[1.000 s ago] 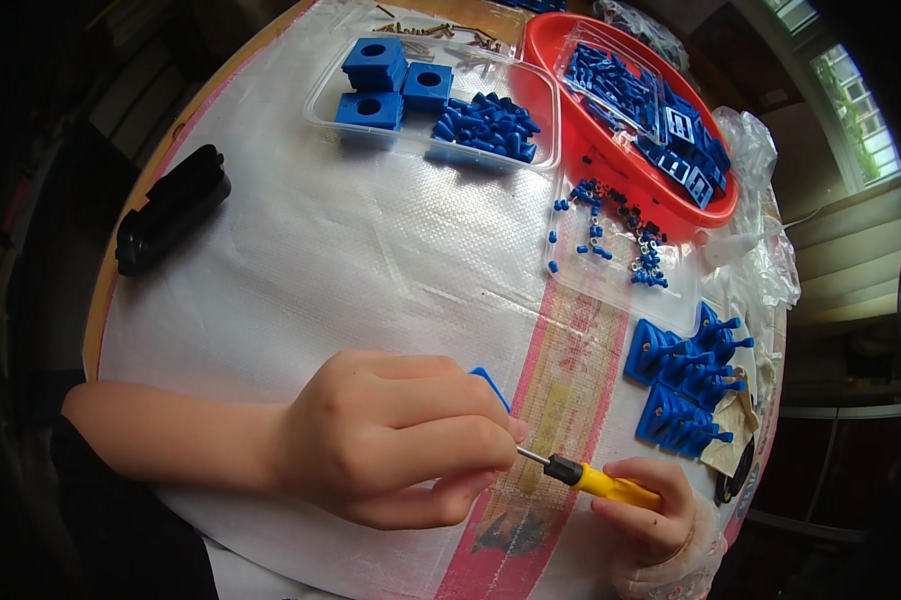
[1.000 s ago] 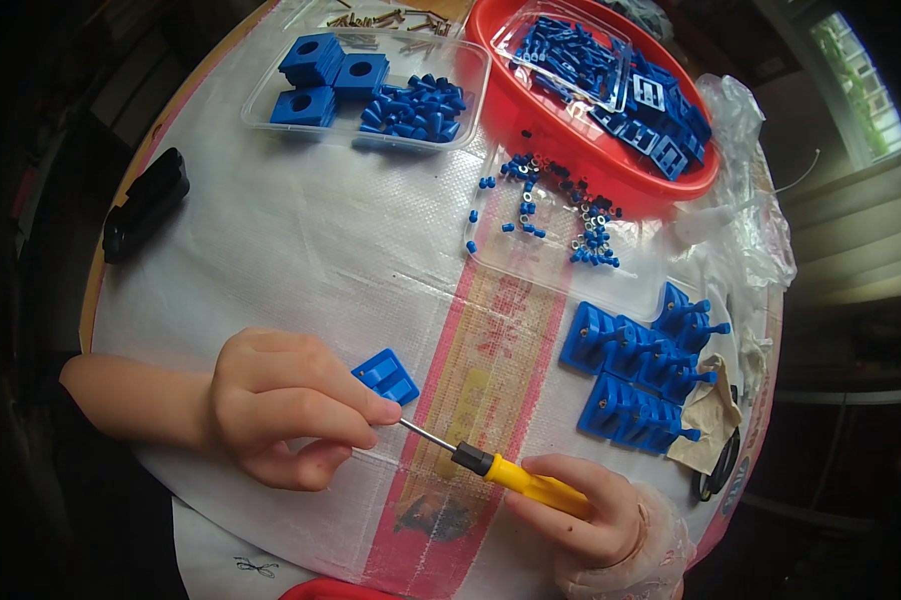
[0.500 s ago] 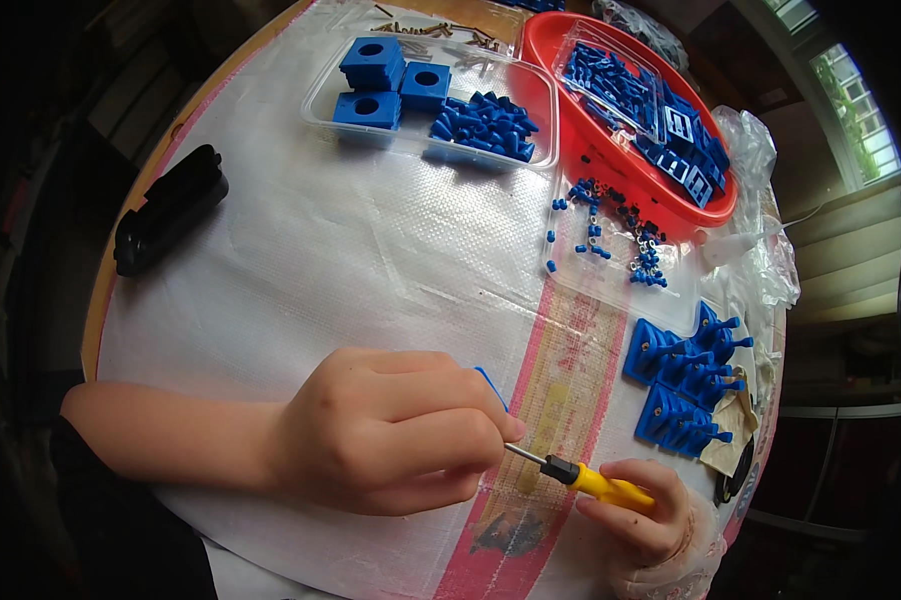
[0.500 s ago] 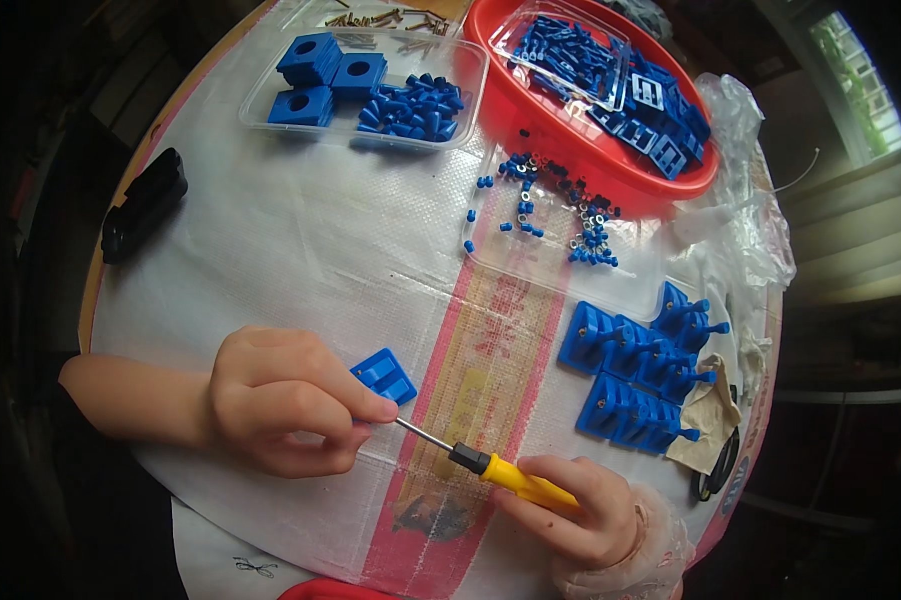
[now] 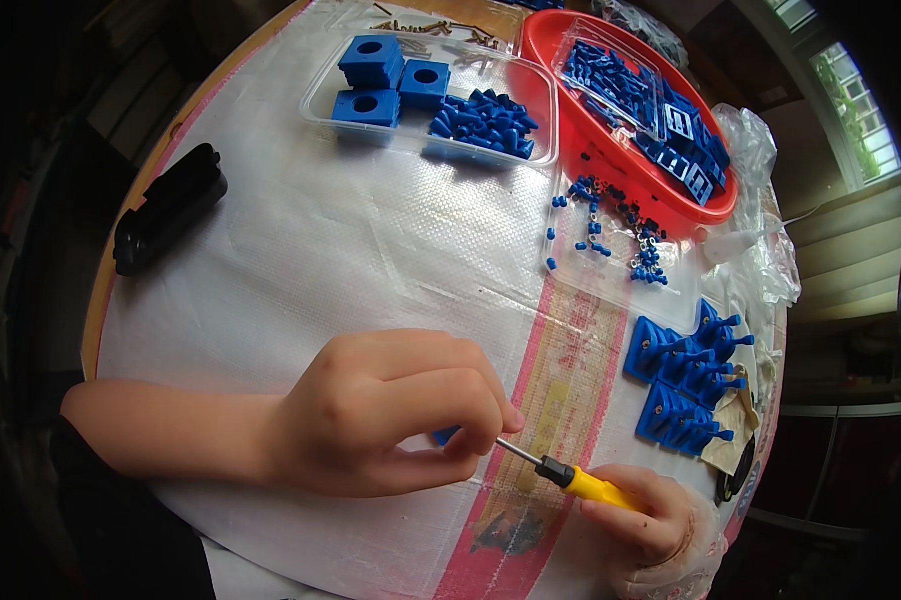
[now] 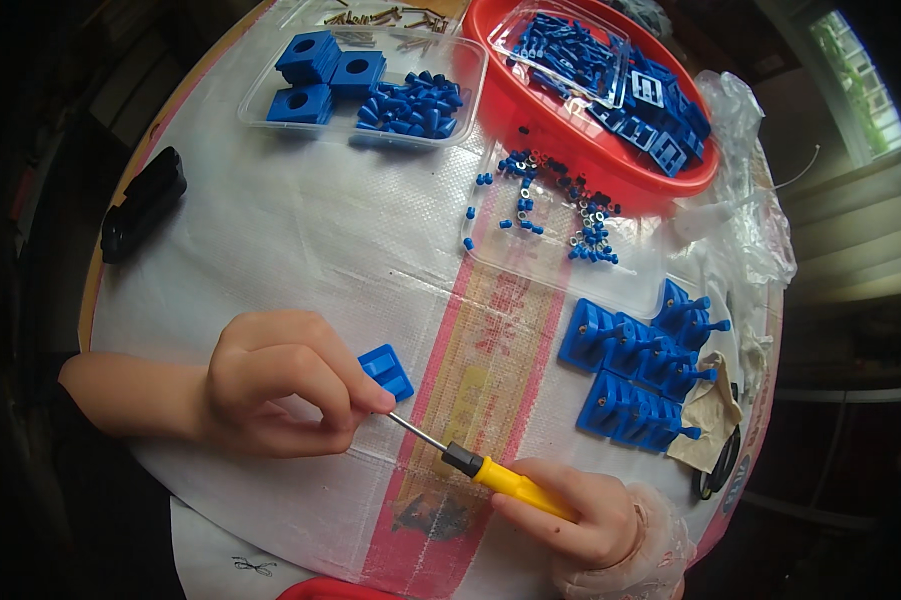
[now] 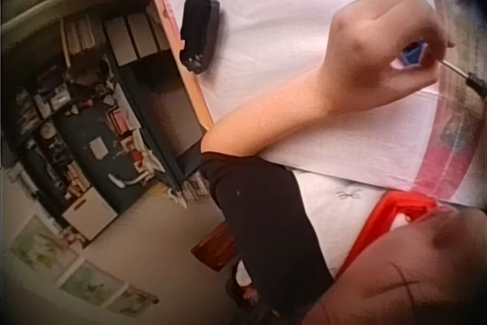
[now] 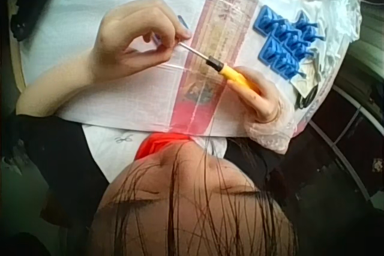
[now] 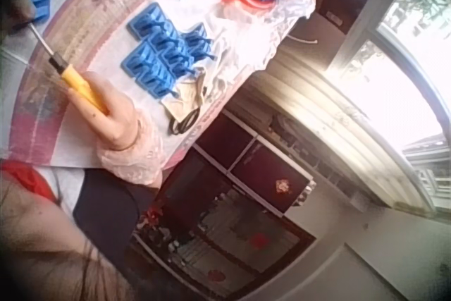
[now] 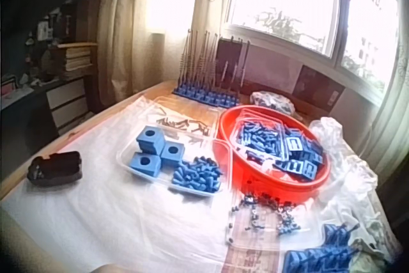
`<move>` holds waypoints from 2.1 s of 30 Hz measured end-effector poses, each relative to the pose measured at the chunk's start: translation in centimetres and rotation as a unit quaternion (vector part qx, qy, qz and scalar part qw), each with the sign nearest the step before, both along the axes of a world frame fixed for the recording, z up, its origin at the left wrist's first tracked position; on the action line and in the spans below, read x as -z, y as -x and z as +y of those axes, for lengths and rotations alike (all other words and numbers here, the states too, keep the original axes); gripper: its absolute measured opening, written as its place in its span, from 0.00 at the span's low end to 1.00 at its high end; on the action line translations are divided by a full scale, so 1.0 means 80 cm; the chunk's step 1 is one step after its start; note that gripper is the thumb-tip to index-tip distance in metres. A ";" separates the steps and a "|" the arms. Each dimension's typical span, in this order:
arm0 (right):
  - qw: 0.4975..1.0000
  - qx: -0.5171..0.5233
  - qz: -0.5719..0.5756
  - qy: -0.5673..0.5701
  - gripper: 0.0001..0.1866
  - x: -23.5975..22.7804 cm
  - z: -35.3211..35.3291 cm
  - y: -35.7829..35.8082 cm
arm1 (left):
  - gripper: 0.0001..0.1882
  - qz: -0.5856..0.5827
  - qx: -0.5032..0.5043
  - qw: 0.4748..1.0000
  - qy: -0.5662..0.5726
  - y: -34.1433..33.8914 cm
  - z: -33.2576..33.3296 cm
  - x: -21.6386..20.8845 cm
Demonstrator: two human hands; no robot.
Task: Manually assemble small blue plastic parts using a screwdriver.
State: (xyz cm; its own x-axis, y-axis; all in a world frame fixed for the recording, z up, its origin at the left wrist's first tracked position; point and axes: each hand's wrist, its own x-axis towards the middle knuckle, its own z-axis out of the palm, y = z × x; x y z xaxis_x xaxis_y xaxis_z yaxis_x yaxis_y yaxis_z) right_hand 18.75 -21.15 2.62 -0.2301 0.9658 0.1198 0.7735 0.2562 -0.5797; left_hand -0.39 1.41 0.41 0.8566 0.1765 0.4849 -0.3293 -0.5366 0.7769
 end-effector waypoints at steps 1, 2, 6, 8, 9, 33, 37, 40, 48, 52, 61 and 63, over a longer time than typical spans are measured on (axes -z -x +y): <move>1.000 -0.009 0.000 0.003 0.14 0.000 0.000 -0.002 | 0.12 0.006 0.000 1.000 0.003 0.001 0.000 -0.001; 1.000 -0.017 0.001 0.006 0.14 0.000 0.000 -0.003 | 0.12 0.006 0.001 1.000 0.006 0.001 0.000 -0.001; 0.999 0.002 -0.004 -0.032 0.14 0.003 0.004 0.000 | 0.12 0.010 0.006 1.000 0.018 0.000 0.001 -0.001; 0.999 -0.005 -0.014 -0.038 0.15 0.003 0.005 -0.001 | 0.12 0.007 0.006 1.000 0.014 0.000 0.001 -0.001; 0.999 -0.013 -0.009 -0.032 0.15 0.005 0.003 -0.002 | 0.12 0.001 0.006 1.000 0.009 0.000 0.001 0.000; 0.997 0.022 -0.042 -0.065 0.16 0.005 -0.001 0.001 | 0.17 0.010 0.020 0.999 0.038 0.000 -0.001 0.009; 0.997 0.023 -0.037 -0.071 0.16 0.009 0.000 -0.001 | 0.18 0.017 0.021 0.999 0.032 0.003 0.000 0.009; 0.997 0.022 -0.041 -0.061 0.16 0.000 -0.003 0.001 | 0.17 0.003 0.038 0.999 0.023 -0.005 -0.001 0.006; 0.998 0.010 -0.029 -0.063 0.16 0.007 0.000 -0.001 | 0.17 0.017 -0.085 0.991 -0.100 -0.001 0.000 0.008; 0.998 0.013 -0.030 -0.060 0.16 0.006 -0.002 0.000 | 0.18 0.014 -0.109 0.984 -0.141 0.002 0.002 0.008; 0.996 0.034 -0.019 -0.085 0.15 0.011 -0.005 0.000 | 0.15 0.054 -0.093 0.992 -0.062 -0.003 -0.001 0.006; 0.994 0.054 -0.012 -0.092 0.15 0.011 -0.005 0.002 | 0.15 0.050 -0.059 0.996 -0.045 -0.003 -0.002 0.005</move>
State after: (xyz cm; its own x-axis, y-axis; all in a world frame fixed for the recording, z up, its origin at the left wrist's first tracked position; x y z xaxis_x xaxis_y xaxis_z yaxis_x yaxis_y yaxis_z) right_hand 18.58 -21.53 1.73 -0.1317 0.9474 0.2918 0.8148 0.2711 -0.5125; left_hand -0.18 1.22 -0.03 0.8771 0.2374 0.4175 -0.1845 -0.6360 0.7493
